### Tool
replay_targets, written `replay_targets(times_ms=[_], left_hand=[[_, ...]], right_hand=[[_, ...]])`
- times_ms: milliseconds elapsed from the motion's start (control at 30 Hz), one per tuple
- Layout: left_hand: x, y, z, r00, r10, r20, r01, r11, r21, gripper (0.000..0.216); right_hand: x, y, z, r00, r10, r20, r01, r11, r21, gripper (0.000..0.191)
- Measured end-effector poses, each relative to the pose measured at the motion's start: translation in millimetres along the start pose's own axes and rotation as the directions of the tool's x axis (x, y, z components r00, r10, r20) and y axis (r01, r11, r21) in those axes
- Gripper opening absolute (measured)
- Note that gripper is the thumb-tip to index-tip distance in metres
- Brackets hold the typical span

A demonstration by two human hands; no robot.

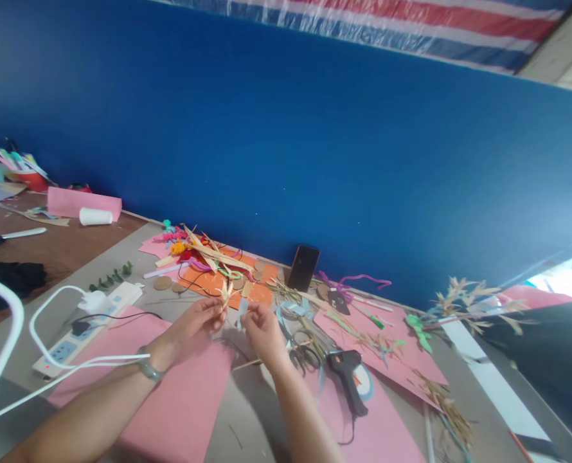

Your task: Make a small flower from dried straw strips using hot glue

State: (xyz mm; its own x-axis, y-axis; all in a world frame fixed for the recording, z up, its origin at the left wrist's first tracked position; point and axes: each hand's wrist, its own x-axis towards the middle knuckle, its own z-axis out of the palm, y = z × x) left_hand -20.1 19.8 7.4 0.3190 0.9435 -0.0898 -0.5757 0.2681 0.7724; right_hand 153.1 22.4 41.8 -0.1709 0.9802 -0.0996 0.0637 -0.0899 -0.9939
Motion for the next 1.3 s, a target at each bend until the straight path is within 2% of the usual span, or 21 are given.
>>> replay_targets(times_ms=[200,433,633,767,1000,1167,1300], left_hand=[[0,2,1,1.000,0.005,0.017,-0.004,1.000,-0.009,0.020],[0,0,0,0.999,-0.032,0.012,0.032,0.999,-0.043,0.021],[-2,1,5,0.995,-0.086,0.049,0.085,0.996,0.016,0.024],[-5,4,11,0.996,-0.075,0.053,0.073,0.997,0.038,0.027],[-3,3,9,0.992,-0.113,0.059,0.110,0.992,0.065,0.027],[-2,2,9,0.993,-0.119,0.023,0.116,0.990,0.079,0.027],[-3,2,9,0.991,-0.130,-0.008,0.130,0.991,0.017,0.034]], right_hand=[[-1,-3,1,0.999,-0.032,0.044,0.038,0.987,-0.157,0.019],[0,-2,-1,0.999,-0.048,0.008,0.049,0.976,-0.211,0.019],[-2,-4,1,0.998,-0.062,0.014,0.064,0.981,-0.183,0.020],[-4,-6,2,0.997,-0.060,0.039,0.064,0.990,-0.122,0.023],[-5,-6,3,0.996,-0.031,0.079,0.036,0.997,-0.063,0.029],[-4,-4,3,0.995,-0.037,0.096,0.043,0.997,-0.063,0.024],[-2,-2,2,0.993,-0.024,0.118,0.030,0.998,-0.055,0.024]])
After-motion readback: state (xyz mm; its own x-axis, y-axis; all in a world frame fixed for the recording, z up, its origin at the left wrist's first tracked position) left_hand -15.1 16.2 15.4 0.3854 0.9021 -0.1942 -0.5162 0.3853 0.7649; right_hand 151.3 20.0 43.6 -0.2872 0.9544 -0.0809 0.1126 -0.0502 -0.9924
